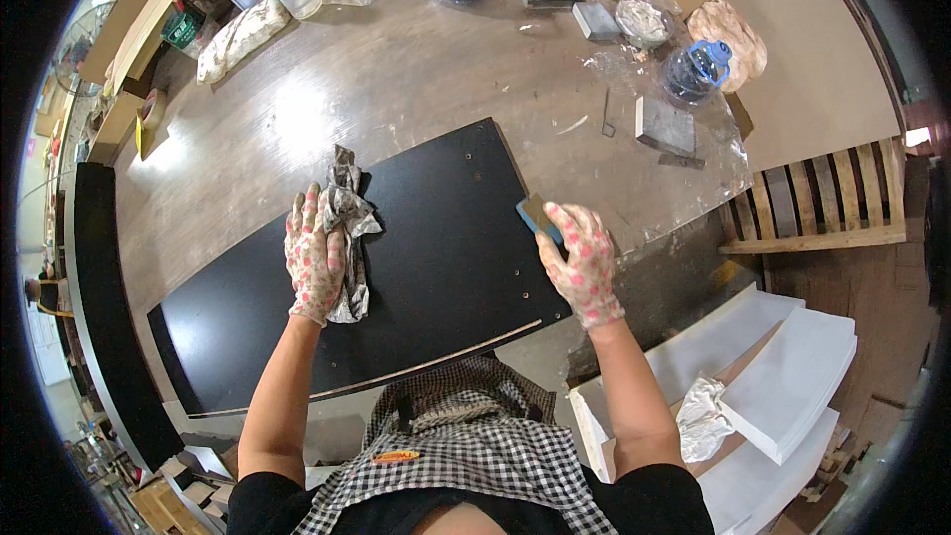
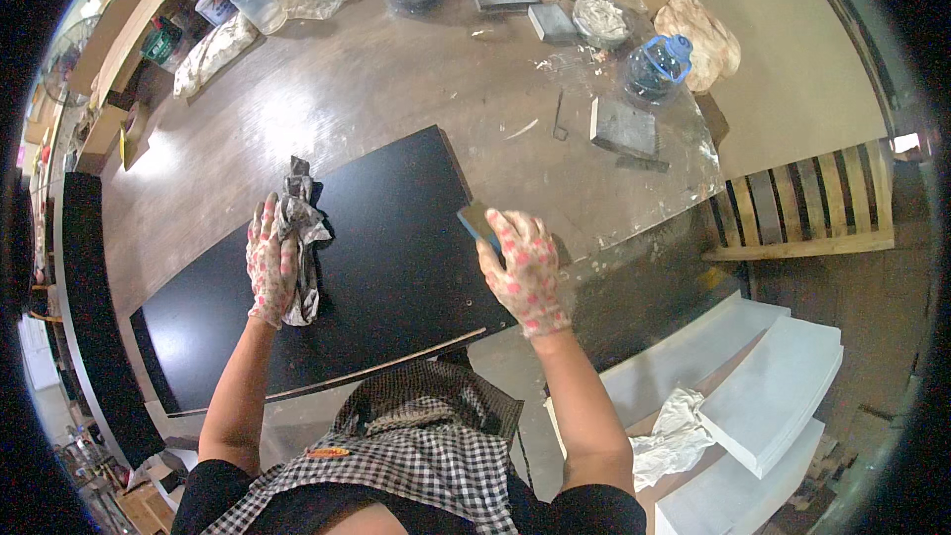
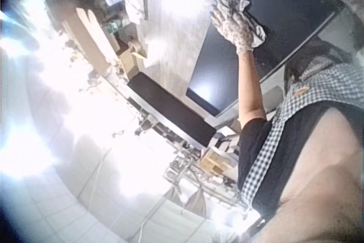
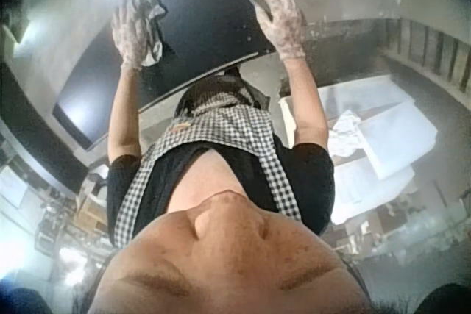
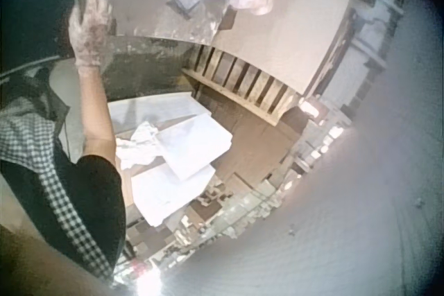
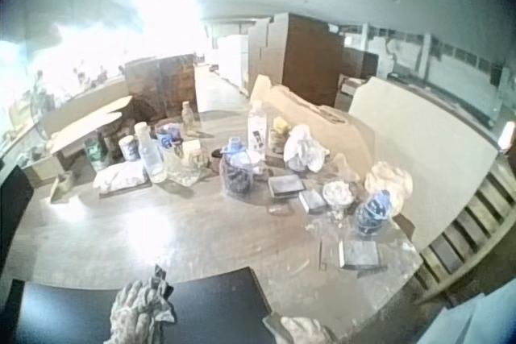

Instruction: The person wipes a large black panel with a cloth and scrubs it with a small blue sponge. They repeatedly wipe and scrub different areas of the panel surface while standing in a workshop.

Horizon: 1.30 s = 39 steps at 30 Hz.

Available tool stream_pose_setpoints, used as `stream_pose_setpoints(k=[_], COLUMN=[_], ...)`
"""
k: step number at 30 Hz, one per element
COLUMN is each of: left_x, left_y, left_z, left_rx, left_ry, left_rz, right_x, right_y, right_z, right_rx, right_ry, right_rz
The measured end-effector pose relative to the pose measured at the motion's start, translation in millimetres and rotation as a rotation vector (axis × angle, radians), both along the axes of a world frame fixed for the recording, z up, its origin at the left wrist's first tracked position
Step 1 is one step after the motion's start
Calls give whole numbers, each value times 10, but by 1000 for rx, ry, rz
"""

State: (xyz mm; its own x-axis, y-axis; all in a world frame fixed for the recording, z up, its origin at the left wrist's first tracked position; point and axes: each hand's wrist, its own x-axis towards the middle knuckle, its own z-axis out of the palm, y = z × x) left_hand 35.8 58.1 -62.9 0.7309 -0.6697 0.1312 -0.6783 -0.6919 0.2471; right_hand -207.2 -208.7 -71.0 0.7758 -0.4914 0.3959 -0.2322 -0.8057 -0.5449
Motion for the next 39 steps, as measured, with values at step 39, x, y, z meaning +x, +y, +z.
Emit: stream_pose_setpoints(k=[39], left_x=[-2100], left_y=[-1853], left_z=[15], left_rx=[214], left_ry=[50], left_rz=[-996], right_x=[-2190], right_y=[859], right_z=[241], right_rx=[719], right_ry=[-263], right_rz=[-643])
